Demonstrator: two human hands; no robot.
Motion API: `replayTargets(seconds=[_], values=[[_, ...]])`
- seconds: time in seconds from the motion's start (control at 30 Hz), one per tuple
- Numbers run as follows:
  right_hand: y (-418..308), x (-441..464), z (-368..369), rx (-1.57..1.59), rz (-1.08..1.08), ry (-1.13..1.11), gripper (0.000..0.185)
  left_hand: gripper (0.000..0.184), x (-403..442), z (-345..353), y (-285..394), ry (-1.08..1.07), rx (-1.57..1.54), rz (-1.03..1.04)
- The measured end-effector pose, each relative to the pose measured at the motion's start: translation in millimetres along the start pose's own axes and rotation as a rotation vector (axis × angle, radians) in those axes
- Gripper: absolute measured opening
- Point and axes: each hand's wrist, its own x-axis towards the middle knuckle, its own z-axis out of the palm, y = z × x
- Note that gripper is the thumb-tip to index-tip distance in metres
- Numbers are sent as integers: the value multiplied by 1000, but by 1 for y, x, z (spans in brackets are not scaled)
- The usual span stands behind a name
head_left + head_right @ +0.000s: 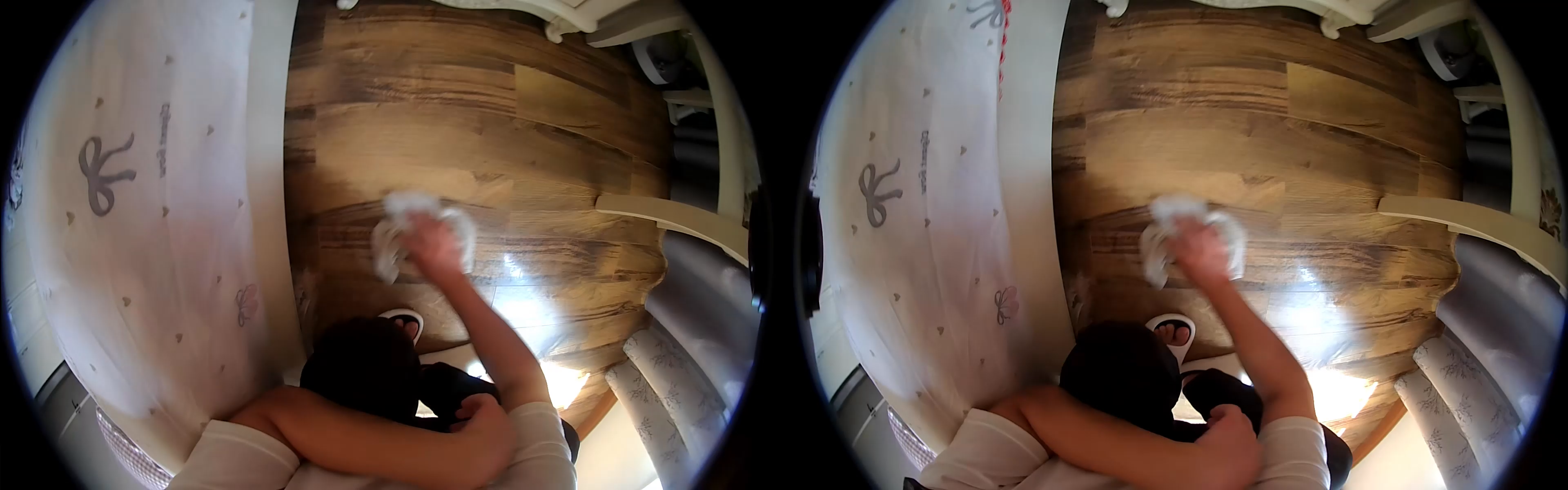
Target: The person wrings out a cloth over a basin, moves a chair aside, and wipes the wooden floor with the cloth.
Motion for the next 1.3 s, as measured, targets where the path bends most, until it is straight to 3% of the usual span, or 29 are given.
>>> replayTargets(seconds=[0.07, 0.1, 0.17, 0.23, 0.27, 0.33, 0.4, 0.5, 0.53, 0.63, 0.7, 0.73, 0.77, 0.8, 0.83, 0.9, 0.97, 1.03, 1.13, 1.2, 1.3], values=[[47, 4, -23, -115, 259, 259, 39, 24, 15, 11, 9, -73, 60, -66], [73, 9, -23, -303, 429, 289, 42, 24, 21, 16, 13, -114, 90, -98], [92, 39, -29, -313, 822, 265, 50, 25, 21, 7, 12, -284, 131, -74], [85, 67, -17, -311, 853, 249, 52, 25, 18, -3, 9, -385, 162, -43], [75, 82, -14, -327, 776, 236, 53, 26, 14, -6, 8, -395, 166, -26], [54, 104, 30, -228, 388, 609, 53, 26, 15, -7, 7, -474, 191, -29], [-6, 113, 34, -93, 183, 238, 54, 26, 23, -5, 5, -615, 234, -63], [-79, 95, 53, -63, -174, -17, 45, 29, 93, 64, 11, -976, 126, -248], [-89, 80, 73, 4, -319, -49, 43, 31, 76, 50, 11, -813, 166, -180], [-78, 16, 68, 276, -315, -178, 36, 29, 54, 33, 11, -600, 157, -130], [-36, -2, 32, 235, -332, -202, 31, 29, 56, 31, 14, -524, 123, -186], [-18, -4, 20, 318, -100, -202, 30, 28, 61, 34, 22, -467, 105, -270], [16, -6, 9, 136, -121, -216, 38, 28, 65, 38, 27, -420, 110, -342], [25, 20, -25, -140, 145, -491, 41, 28, 60, 40, 32, -320, 98, -424], [61, 5, -13, -194, 232, -49, 43, 28, 28, 14, 16, -331, 114, -78], [80, 27, -28, -167, 654, 124, 49, 22, 13, 21, 7, -121, 304, -180], [76, 56, -12, -246, 766, 158, 55, 23, 13, 15, 3, -161, 319, -152], [40, 69, 1, -216, 576, 175, 56, 30, 17, -4, 3, -443, 155, 3], [-41, 83, -1, -247, 136, -232, 55, 31, 17, -8, 2, -477, 130, 13], [-73, 58, 48, 12, -163, -26, 38, 30, 19, -8, 2, -504, 107, 20], [-84, 10, 65, 231, -334, -108, 39, 30, 22, -5, 2, -535, 81, 46]])
